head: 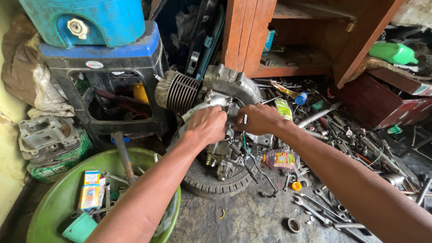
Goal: The person works on a disassembled engine block, applying lubricant to internal components and using a wrench to tighten bolts. They also handle a fan cover and various small parts, placing them into a green basin.
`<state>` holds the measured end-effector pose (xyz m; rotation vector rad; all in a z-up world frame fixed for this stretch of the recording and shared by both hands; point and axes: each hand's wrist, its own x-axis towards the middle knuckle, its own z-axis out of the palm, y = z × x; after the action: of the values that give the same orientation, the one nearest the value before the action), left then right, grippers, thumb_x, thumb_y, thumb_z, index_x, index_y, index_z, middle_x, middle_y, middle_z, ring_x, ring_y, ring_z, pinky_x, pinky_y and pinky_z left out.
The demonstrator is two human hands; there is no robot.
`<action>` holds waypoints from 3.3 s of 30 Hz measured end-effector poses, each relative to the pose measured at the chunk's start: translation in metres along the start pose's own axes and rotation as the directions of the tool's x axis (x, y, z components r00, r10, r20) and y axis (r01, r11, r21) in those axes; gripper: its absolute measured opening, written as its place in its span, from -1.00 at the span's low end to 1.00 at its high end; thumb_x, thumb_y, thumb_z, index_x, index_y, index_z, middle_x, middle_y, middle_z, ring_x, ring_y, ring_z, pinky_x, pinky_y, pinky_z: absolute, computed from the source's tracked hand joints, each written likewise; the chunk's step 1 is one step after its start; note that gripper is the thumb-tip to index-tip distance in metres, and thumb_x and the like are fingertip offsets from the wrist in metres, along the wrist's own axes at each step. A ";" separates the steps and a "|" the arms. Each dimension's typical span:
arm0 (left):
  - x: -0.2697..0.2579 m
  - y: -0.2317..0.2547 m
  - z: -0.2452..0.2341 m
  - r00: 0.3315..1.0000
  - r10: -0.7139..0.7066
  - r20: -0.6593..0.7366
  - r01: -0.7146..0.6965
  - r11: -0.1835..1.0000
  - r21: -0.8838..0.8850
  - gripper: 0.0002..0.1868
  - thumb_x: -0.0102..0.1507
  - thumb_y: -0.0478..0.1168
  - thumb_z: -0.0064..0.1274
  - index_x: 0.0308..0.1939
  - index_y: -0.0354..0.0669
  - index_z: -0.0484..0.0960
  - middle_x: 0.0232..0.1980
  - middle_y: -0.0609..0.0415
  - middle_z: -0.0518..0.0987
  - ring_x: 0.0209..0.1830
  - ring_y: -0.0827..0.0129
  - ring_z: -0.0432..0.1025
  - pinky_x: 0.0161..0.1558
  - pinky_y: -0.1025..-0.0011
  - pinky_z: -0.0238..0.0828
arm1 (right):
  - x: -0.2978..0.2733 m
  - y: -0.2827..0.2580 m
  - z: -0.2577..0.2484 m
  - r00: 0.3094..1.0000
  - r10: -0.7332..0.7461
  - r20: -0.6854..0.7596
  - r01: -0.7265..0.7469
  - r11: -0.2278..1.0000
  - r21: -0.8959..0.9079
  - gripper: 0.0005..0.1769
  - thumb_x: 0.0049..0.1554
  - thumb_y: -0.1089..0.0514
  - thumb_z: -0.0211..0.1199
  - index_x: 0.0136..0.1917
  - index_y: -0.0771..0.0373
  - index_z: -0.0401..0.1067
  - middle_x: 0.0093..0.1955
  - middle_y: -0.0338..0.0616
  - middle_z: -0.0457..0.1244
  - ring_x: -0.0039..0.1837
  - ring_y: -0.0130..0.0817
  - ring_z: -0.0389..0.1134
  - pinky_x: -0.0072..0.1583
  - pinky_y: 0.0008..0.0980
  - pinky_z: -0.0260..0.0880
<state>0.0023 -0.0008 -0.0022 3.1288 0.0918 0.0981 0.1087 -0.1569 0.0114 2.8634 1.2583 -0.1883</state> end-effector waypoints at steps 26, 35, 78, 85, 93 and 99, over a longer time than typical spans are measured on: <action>-0.005 0.003 -0.003 0.990 0.074 -0.118 -0.106 0.948 -0.301 -0.51 -0.07 -0.52 0.17 -0.04 -0.25 0.67 -0.11 -0.09 0.60 -0.29 0.06 0.54 -0.27 0.17 0.56 | -0.009 -0.002 -0.002 1.000 -0.021 0.022 0.020 0.999 0.046 -0.44 0.01 -0.48 0.28 0.13 -0.18 0.52 -0.03 -0.16 0.45 0.09 -0.14 0.50 0.14 -0.08 0.49; -0.001 -0.002 0.003 0.992 0.102 -0.069 -0.113 0.975 -0.190 -0.54 0.01 -0.48 0.12 0.01 -0.24 0.61 0.02 -0.07 0.52 -0.22 0.11 0.53 -0.20 0.19 0.60 | -0.005 0.002 0.004 0.999 -0.034 0.005 0.034 0.999 0.037 -0.44 0.03 -0.48 0.26 0.12 -0.13 0.49 -0.03 -0.13 0.45 0.05 -0.12 0.50 0.09 -0.06 0.51; -0.009 -0.005 -0.014 1.000 0.018 0.016 -0.017 0.993 -0.114 -0.68 0.15 -0.19 0.23 -0.17 -0.42 0.62 -0.02 -0.10 0.50 -0.20 0.09 0.54 -0.17 0.17 0.58 | -0.008 0.003 0.008 0.998 -0.061 -0.019 0.061 0.997 0.040 -0.47 0.06 -0.44 0.24 0.10 -0.08 0.47 -0.16 -0.08 0.44 0.01 -0.10 0.49 0.05 -0.01 0.48; 0.006 -0.004 0.020 0.958 0.221 -0.184 -0.192 0.968 0.164 -0.92 0.16 -0.38 0.10 -0.31 -0.32 0.68 -0.06 -0.04 0.59 -0.08 0.12 0.55 -0.07 0.16 0.57 | -0.007 0.002 0.007 0.999 -0.052 -0.002 0.052 0.998 0.035 -0.46 0.08 -0.43 0.25 0.12 -0.07 0.47 -0.14 -0.10 0.44 0.00 -0.13 0.50 0.06 -0.02 0.49; -0.001 0.006 -0.005 0.999 0.008 0.047 -0.009 1.000 0.015 -0.65 0.18 -0.22 0.11 -0.04 -0.41 0.54 -0.08 -0.19 0.51 -0.30 0.12 0.54 -0.30 0.20 0.59 | -0.008 0.002 0.007 0.999 -0.043 -0.002 0.043 0.998 0.039 -0.48 0.07 -0.42 0.25 0.13 -0.10 0.47 -0.07 -0.16 0.45 0.04 -0.14 0.50 0.08 -0.05 0.49; 0.028 -0.003 0.048 0.984 0.156 -0.086 -0.127 0.952 0.279 -0.74 0.19 -0.54 -0.05 -0.11 -0.40 0.68 -0.06 -0.20 0.59 -0.44 0.28 0.51 -0.47 0.34 0.53 | -0.007 0.003 0.009 0.996 -0.078 -0.036 0.080 0.995 0.056 -0.44 0.05 -0.39 0.28 0.17 -0.07 0.46 -0.01 -0.19 0.46 0.06 -0.13 0.49 0.10 -0.03 0.49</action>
<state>0.0326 0.0035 -0.0487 3.4007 -0.1317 0.2792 0.1052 -0.1650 0.0033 2.8786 1.3956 -0.1804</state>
